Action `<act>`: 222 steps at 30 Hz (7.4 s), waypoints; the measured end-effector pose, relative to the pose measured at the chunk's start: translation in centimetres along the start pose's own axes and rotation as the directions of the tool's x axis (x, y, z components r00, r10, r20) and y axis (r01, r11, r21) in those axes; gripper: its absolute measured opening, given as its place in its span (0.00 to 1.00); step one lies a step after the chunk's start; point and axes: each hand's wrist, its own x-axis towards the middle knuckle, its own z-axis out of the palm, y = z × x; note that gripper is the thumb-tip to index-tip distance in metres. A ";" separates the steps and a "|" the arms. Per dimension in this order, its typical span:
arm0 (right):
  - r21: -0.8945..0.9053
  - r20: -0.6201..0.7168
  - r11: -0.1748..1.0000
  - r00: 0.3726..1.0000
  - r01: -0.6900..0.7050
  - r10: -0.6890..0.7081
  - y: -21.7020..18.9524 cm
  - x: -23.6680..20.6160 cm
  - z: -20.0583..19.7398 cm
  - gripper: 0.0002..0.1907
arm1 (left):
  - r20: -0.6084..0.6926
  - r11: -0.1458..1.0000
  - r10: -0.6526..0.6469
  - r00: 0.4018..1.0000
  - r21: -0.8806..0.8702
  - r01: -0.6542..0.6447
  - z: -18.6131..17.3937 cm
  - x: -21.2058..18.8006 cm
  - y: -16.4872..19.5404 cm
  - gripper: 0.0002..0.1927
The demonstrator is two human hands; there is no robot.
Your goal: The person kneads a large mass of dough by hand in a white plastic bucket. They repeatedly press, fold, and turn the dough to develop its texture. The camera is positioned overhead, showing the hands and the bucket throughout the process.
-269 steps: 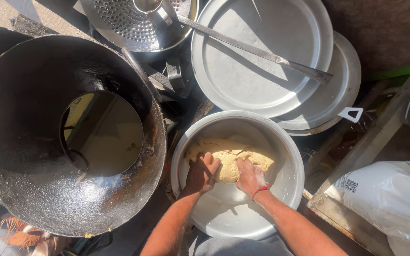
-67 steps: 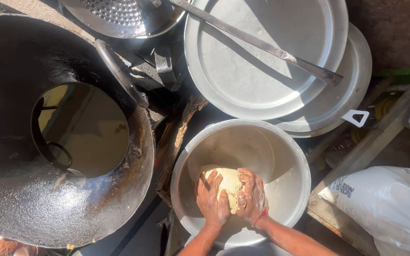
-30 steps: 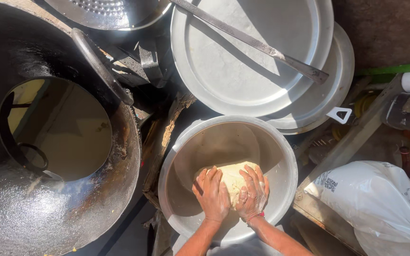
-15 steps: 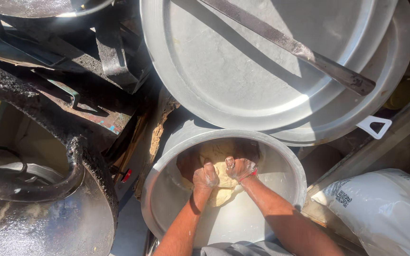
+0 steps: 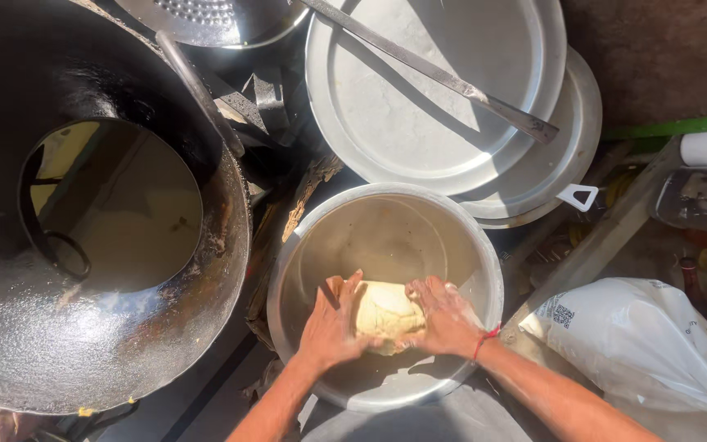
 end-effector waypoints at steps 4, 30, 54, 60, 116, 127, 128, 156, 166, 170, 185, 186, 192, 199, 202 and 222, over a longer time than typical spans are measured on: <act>-0.022 0.308 0.965 0.917 -0.261 0.255 -3.5 -4.5 3.0 0.68 | 0.136 0.951 -0.160 0.978 0.286 0.116 0.5 -5.1 5.0 0.62; -0.107 -0.385 0.980 0.916 -0.166 0.113 -0.5 0.3 3.0 0.53 | -0.188 0.796 0.198 0.962 0.603 -0.046 -1.4 2.1 6.4 0.49; -0.023 0.510 0.939 0.804 -0.344 0.307 3.4 14.6 0.8 0.08 | 0.620 0.967 -0.249 0.744 0.203 0.154 0.2 16.4 -1.1 0.23; -0.057 0.445 0.955 0.849 -0.290 0.284 3.9 15.2 0.0 0.07 | 0.608 0.969 -0.242 0.756 0.183 0.164 0.1 18.2 -2.0 0.28; 0.321 -0.512 0.923 0.782 -0.210 0.356 -5.8 -0.9 10.1 0.15 | -0.272 0.967 -0.144 0.952 0.164 0.193 2.1 -1.4 0.9 0.15; 0.266 -0.589 0.948 0.748 -0.178 0.305 -2.6 2.3 13.7 0.24 | -0.092 0.943 -0.221 0.971 0.233 0.237 5.4 1.4 -3.5 0.13; 0.249 -0.601 0.952 0.743 -0.175 0.294 -2.0 2.5 14.4 0.24 | -0.088 0.947 -0.206 0.975 0.231 0.221 5.3 1.8 -3.5 0.13; 0.226 -0.138 0.897 0.899 -0.379 0.415 -5.0 20.7 5.1 0.36 | -0.809 0.907 -0.238 0.538 0.013 0.420 1.9 -6.1 -2.9 0.34; 0.241 0.158 0.962 0.973 0.125 -0.166 -3.0 16.9 4.4 0.34 | -0.567 0.832 -0.553 0.610 -0.334 0.443 1.5 -5.0 -5.6 0.32; -0.085 -0.269 0.888 0.868 -0.452 0.416 4.1 14.5 4.2 0.34 | -0.597 0.897 -0.427 0.679 -0.186 0.401 -0.2 -3.0 -5.7 0.31; 0.003 -0.080 0.990 0.987 -0.138 0.138 5.0 13.2 -3.3 0.16 | -0.547 0.933 -0.356 0.758 -0.158 0.324 -1.2 -2.1 -5.9 0.29; 0.055 -0.159 0.965 0.952 -0.255 0.261 5.9 10.9 -1.6 0.14 | -0.538 0.924 -0.376 0.755 -0.165 0.344 -1.3 -2.0 -5.8 0.30; 0.310 0.024 0.794 0.839 -0.523 0.544 4.1 1.4 13.1 0.36 | -0.483 0.949 -0.297 0.824 -0.050 0.312 -4.8 1.8 -4.2 0.25; 0.356 0.145 0.789 0.864 -0.500 0.482 -1.3 1.6 18.1 0.44 | -0.366 0.971 -0.119 0.923 0.151 0.185 -8.9 7.5 -0.7 0.16; 0.364 0.201 0.808 0.886 -0.464 0.418 -2.7 0.9 17.8 0.48 | -0.332 0.971 -0.030 0.943 0.213 0.106 -9.3 8.6 0.6 0.18; 0.311 -0.336 0.696 0.610 -0.648 0.718 -6.6 13.0 8.4 0.21 | -0.648 0.797 -0.576 0.498 -0.311 0.518 9.2 8.0 -2.9 0.20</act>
